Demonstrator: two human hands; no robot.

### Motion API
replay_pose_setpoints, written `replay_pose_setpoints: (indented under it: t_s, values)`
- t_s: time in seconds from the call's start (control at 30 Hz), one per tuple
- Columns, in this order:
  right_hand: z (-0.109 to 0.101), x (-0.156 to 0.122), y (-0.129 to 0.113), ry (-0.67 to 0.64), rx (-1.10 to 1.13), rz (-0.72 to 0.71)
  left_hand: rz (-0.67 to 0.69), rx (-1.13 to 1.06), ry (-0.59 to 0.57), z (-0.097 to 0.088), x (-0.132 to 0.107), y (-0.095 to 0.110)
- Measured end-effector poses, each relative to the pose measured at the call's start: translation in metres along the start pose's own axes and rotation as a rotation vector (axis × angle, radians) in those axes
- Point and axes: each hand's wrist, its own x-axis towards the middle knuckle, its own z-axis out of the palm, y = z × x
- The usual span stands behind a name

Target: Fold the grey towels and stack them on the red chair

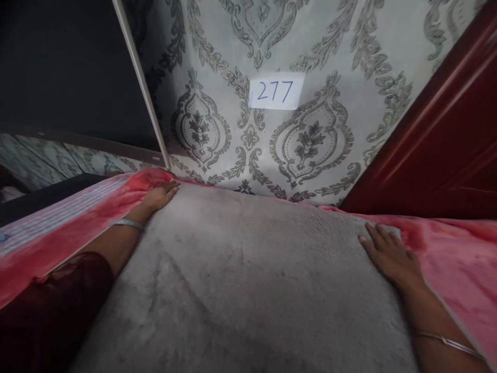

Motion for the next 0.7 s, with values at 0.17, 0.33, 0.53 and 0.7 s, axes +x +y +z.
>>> replay_pose_setpoints:
  t_s: [0.17,0.33,0.53,0.7]
  values:
    - [-0.039,-0.024,-0.047,-0.046,-0.035,0.088,-0.049,0.154,-0.025,-0.023,-0.007,0.017]
    - [-0.075,-0.081,-0.103,-0.191,-0.068,0.092,0.107,0.043,-0.032,-0.045,-0.045,0.060]
    - [-0.059,-0.213,-0.197,-0.153,0.020,-0.456,0.725,-0.186,-0.244,-0.034,-0.174,0.142]
    - [-0.051,-0.254,-0.222,-0.120,0.000,-0.528,0.673,-0.209,-0.229,-0.031,-0.218,0.158]
